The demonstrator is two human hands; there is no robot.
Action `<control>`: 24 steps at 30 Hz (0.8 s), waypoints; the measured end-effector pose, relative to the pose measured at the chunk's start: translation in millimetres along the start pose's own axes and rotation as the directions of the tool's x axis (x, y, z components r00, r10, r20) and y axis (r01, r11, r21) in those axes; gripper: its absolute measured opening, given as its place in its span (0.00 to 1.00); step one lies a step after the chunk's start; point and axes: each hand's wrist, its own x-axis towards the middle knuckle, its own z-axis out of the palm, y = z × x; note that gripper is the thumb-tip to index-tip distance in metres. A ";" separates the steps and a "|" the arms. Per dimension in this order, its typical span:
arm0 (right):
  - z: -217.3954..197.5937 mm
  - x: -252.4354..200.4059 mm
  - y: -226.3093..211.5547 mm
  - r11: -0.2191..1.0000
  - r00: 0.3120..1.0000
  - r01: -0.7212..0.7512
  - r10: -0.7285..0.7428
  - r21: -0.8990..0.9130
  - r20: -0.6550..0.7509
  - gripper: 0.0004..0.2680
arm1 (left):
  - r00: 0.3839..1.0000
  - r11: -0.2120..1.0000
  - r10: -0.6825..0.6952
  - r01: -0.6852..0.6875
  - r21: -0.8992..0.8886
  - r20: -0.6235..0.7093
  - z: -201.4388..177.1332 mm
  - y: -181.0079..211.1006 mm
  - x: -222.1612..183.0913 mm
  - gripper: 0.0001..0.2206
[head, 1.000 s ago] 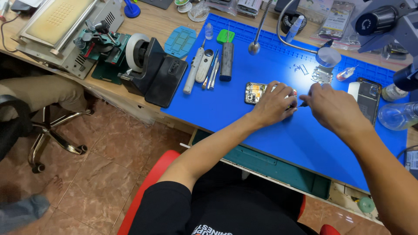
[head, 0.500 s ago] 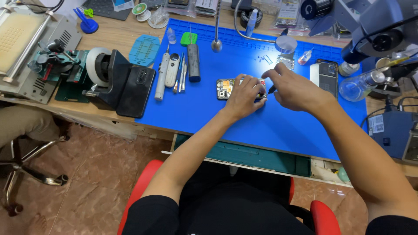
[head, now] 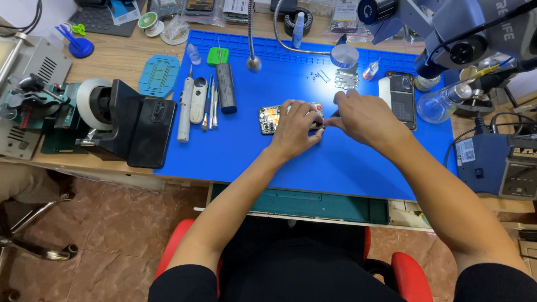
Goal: The person disassembles a smartphone on a blue work mat, removing screws and detaching internal components. They then reassemble the device, securing the back cover and wiping the exterior with a green cloth.
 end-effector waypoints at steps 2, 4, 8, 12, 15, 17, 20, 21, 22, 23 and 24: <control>-14.3 -4.5 -8.1 0.996 0.999 0.052 -0.052 0.079 -0.003 0.13 | 1.000 1.000 -0.004 0.004 0.000 0.004 2.8 -1.4 -0.9 0.13; -17.5 -7.1 -7.3 0.982 0.994 0.106 -0.105 0.158 -0.011 0.12 | 1.000 1.000 -0.009 0.009 0.001 0.009 4.2 -2.4 -1.2 0.13; -3.6 -7.5 5.8 0.991 0.997 0.064 -0.060 0.113 -0.038 0.15 | 1.000 1.000 -0.010 0.010 0.001 0.021 1.1 -1.1 -0.4 0.12; -10.3 -13.3 5.1 0.991 0.999 0.015 -0.010 0.133 -0.041 0.18 | 1.000 1.000 -0.005 0.005 0.000 0.023 0.5 -1.6 1.5 0.12; -16.8 -17.0 -4.8 0.946 0.993 0.114 -0.095 0.303 -0.076 0.19 | 1.000 1.000 0.004 -0.004 0.012 0.013 -2.5 0.9 1.8 0.11; -8.2 -16.4 2.3 0.975 0.997 0.064 -0.055 0.212 -0.049 0.19 | 1.000 1.000 0.008 -0.008 0.018 0.009 -2.6 2.6 1.1 0.11; 0.4 -13.3 4.7 0.978 0.997 0.069 -0.062 0.197 -0.042 0.18 | 1.000 0.999 0.010 -0.010 0.040 -0.004 -4.4 7.4 3.3 0.10; 2.1 -11.2 4.8 0.955 0.992 0.126 -0.113 0.270 -0.061 0.15 | 1.000 0.999 0.008 -0.007 0.053 -0.015 -4.7 8.8 5.6 0.10; 4.7 -11.6 6.9 0.955 0.991 0.128 -0.115 0.267 -0.066 0.15 | 1.000 0.998 0.010 -0.009 0.057 -0.020 -1.6 8.8 5.3 0.10; 7.8 -12.0 9.3 0.978 0.998 0.064 -0.058 0.198 -0.033 0.16 | 1.000 0.999 -0.013 0.014 0.045 -0.020 2.1 8.8 5.0 0.09; 12.0 -13.5 11.0 0.992 1.000 -0.002 0.003 0.129 -0.002 0.19 | 0.999 0.999 -0.037 0.037 0.032 -0.016 5.8 9.4 3.3 0.08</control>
